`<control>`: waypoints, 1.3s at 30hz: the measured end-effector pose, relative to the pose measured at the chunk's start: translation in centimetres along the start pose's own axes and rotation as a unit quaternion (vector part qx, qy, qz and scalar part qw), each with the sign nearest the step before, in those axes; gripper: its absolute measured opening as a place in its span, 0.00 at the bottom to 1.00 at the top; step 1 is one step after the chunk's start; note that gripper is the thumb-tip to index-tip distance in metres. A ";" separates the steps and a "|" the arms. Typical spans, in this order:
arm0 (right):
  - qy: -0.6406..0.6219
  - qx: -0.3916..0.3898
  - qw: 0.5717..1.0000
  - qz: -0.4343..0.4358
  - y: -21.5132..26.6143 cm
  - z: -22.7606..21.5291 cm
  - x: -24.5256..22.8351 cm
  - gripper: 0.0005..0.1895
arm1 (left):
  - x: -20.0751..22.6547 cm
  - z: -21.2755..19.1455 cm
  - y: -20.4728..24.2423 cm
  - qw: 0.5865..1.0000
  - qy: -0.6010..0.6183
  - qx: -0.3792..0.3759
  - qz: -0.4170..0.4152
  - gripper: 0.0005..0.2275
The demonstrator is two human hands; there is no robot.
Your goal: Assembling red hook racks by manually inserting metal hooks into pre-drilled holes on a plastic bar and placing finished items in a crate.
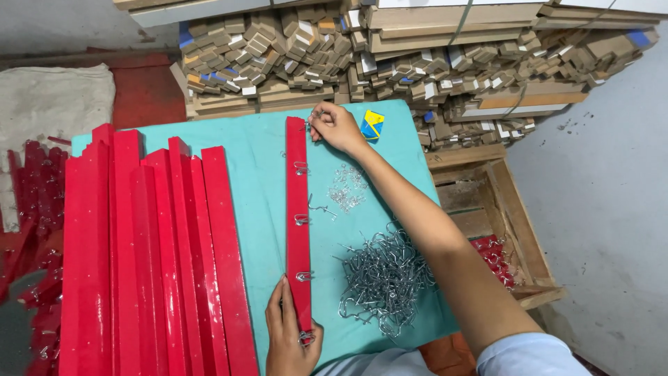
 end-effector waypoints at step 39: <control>0.325 -0.109 0.928 0.145 -4.7 1.7 -2.9 0.12 | -0.2 0.5 0.1 0.999 -0.007 0.035 -0.018 0.38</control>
Point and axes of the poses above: each hand's wrist, its own y-axis away from the middle knuckle, its own z-axis out of the palm, x = y × z, the point moved 3 cm from there along -y, towards the middle knuckle, and after that the axes turned 5 degrees about -x, right-handed, at the moved point
